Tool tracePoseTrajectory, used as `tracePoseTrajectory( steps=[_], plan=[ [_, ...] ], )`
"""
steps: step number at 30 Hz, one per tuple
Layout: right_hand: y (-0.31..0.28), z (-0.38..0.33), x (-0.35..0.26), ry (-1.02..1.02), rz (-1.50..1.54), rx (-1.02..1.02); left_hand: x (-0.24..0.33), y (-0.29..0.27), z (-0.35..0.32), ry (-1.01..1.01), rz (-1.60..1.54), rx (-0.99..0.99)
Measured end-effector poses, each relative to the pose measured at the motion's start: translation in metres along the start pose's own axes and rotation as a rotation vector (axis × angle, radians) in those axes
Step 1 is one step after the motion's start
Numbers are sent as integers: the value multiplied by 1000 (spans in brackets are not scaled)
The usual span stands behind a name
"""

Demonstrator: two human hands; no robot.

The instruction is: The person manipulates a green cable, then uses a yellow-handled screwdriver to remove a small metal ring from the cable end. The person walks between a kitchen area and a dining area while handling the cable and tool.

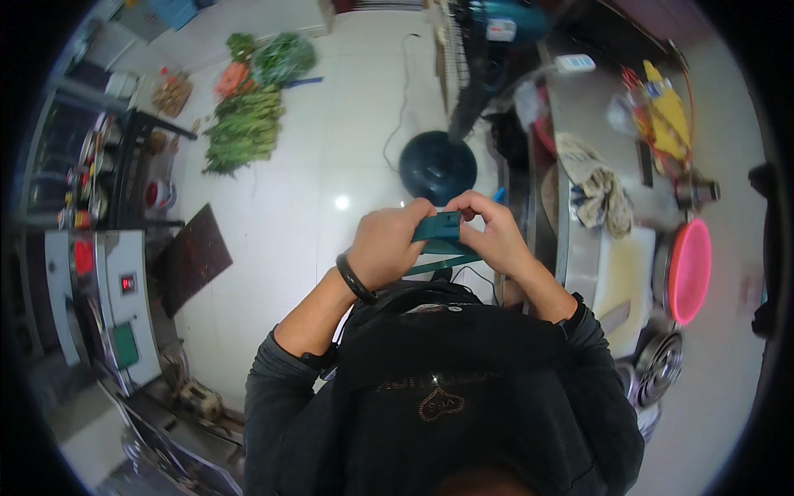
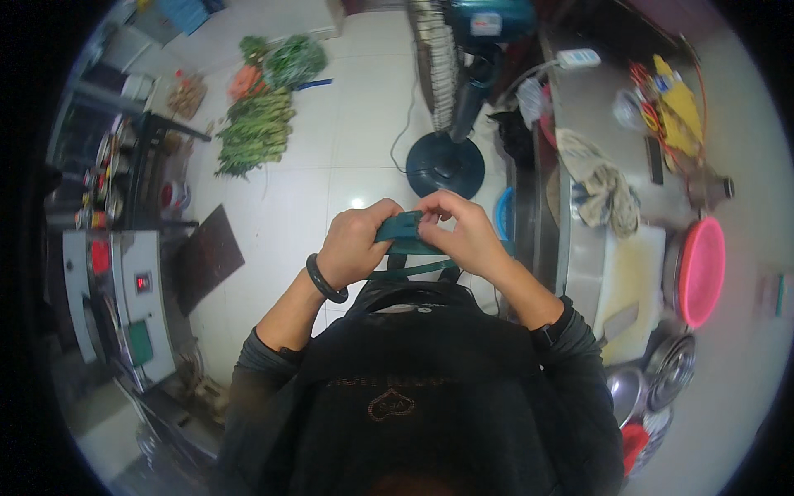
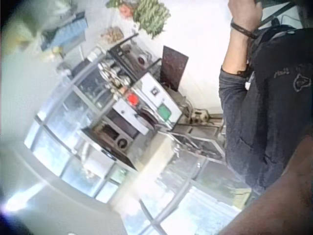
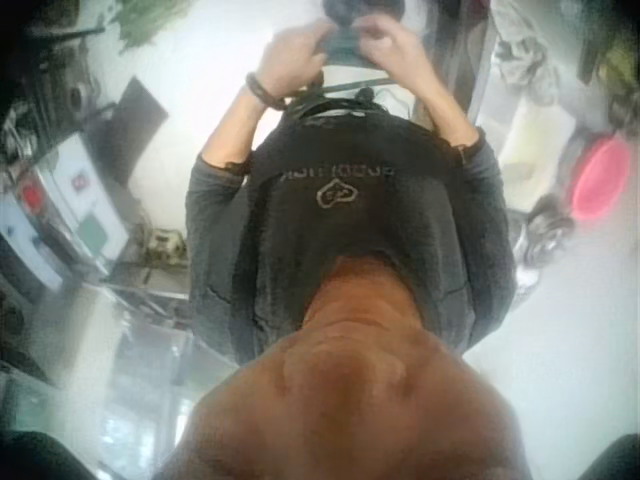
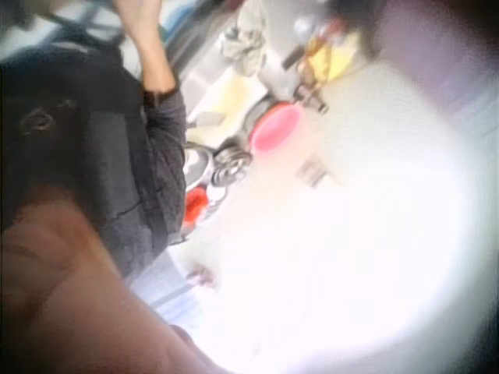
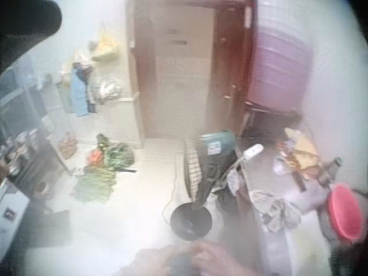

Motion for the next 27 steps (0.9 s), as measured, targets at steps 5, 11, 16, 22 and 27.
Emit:
tracePoseTrajectory(
  steps=[5, 11, 16, 22, 27],
  plan=[
    [-21, -19, 7, 41, -69, 87, 9, 21, 27, 86, 15, -118],
    [-33, -30, -1, -73, -38, 255, 16, 27, 44, 149, -10, -185],
    [-37, -33, -10, -127, -47, 316, 18, 27, 49, 148, -79, -237],
    [-38, -36, 7, 147, 39, 230, 21, 31, 49, 146, -51, -233],
    [-41, -39, -3, -50, -21, 278, 25, 34, 47, 140, -67, -233]
  ],
)
Point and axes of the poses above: each hand's wrist, its own z-axis towards the middle knuckle, its own y-axis out of the palm, x = y × z, the point moved 6 cm from there along z, towards the middle knuckle, and after that the axes turned 9 degrees about z, right-handed, at the moved point
